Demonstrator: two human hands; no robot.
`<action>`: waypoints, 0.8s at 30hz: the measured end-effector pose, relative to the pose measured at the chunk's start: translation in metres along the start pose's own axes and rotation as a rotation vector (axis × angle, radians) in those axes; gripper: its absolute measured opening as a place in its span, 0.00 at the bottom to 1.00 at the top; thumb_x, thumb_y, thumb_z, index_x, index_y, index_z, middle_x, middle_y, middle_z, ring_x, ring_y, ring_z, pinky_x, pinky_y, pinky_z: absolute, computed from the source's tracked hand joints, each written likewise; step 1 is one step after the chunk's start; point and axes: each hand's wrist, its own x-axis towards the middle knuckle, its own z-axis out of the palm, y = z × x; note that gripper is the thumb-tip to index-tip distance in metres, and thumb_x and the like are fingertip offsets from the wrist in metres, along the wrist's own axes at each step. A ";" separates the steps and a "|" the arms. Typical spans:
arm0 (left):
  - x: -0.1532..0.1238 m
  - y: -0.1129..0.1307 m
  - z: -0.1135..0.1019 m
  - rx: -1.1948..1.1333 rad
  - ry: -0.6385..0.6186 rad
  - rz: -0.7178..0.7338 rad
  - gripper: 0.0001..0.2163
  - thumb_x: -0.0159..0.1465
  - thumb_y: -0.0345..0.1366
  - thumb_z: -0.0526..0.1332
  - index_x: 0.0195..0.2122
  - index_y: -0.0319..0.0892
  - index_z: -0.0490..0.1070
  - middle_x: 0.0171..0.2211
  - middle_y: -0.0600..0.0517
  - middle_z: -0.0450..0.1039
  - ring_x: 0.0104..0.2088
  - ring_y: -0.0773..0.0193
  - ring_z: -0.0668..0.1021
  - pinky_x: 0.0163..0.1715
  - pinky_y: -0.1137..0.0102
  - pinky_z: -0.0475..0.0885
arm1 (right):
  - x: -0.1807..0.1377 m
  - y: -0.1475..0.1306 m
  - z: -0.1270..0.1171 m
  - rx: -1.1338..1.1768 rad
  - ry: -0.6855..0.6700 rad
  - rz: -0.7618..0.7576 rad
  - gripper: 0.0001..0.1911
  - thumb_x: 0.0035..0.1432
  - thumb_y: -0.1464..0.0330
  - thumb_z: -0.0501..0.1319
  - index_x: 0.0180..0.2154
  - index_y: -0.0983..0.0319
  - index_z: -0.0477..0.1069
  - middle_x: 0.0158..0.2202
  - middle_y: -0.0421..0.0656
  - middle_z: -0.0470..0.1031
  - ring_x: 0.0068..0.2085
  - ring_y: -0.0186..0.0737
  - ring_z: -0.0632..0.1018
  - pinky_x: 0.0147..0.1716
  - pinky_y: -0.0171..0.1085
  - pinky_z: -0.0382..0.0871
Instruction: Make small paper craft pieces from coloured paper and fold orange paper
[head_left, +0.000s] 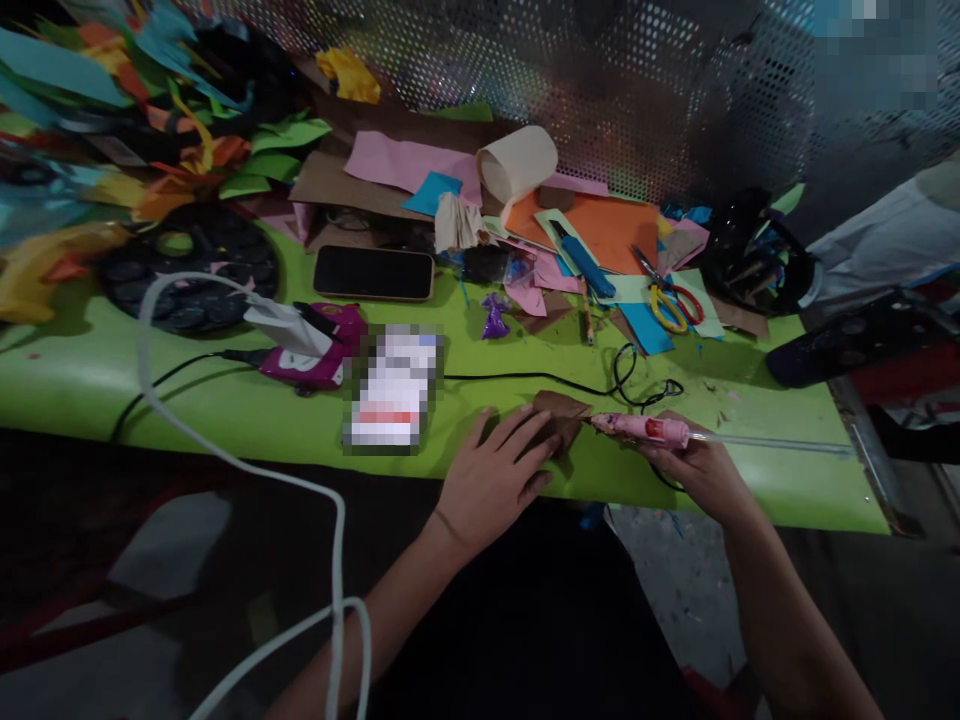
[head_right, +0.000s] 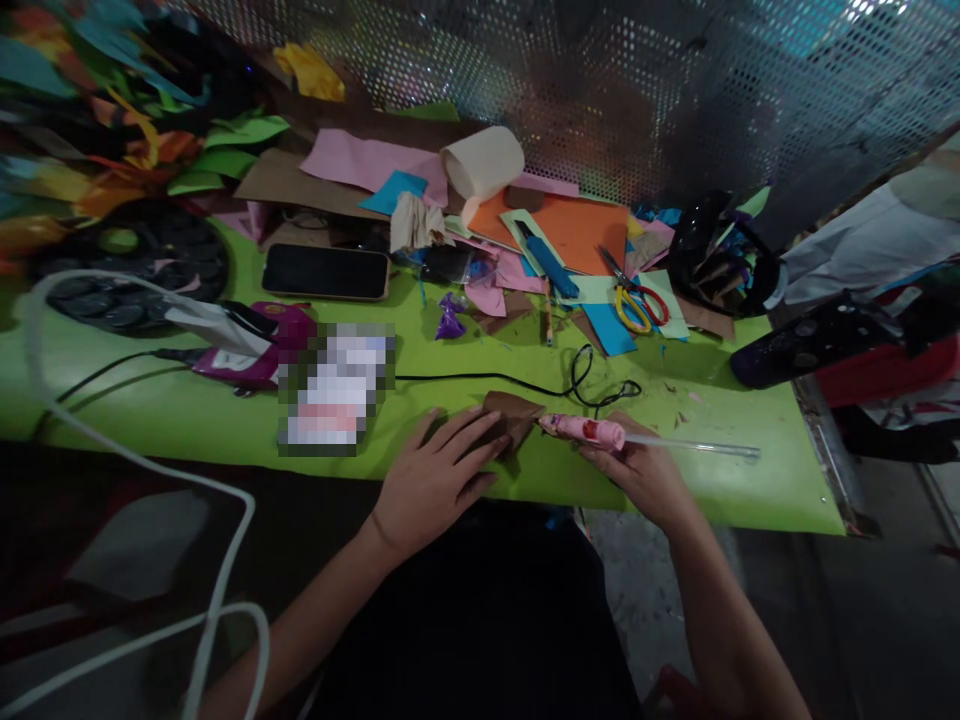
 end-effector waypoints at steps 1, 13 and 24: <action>0.000 0.000 0.000 0.001 -0.001 0.000 0.17 0.68 0.41 0.58 0.57 0.49 0.71 0.64 0.52 0.66 0.63 0.53 0.68 0.64 0.49 0.58 | 0.000 -0.001 0.000 0.004 0.001 -0.011 0.16 0.61 0.54 0.61 0.35 0.60 0.73 0.31 0.42 0.73 0.31 0.42 0.74 0.31 0.37 0.67; 0.000 0.000 0.000 -0.010 -0.005 -0.002 0.16 0.69 0.41 0.58 0.56 0.50 0.71 0.64 0.53 0.65 0.63 0.52 0.69 0.63 0.48 0.59 | -0.002 -0.001 0.000 0.005 0.010 -0.024 0.16 0.62 0.54 0.60 0.34 0.60 0.71 0.30 0.42 0.72 0.31 0.41 0.73 0.31 0.37 0.65; 0.000 -0.001 -0.001 0.009 0.010 0.012 0.14 0.69 0.40 0.56 0.54 0.49 0.72 0.63 0.52 0.67 0.62 0.52 0.69 0.62 0.47 0.61 | -0.001 0.000 0.001 -0.041 0.038 -0.042 0.14 0.63 0.56 0.59 0.35 0.59 0.72 0.32 0.43 0.75 0.34 0.44 0.76 0.34 0.39 0.68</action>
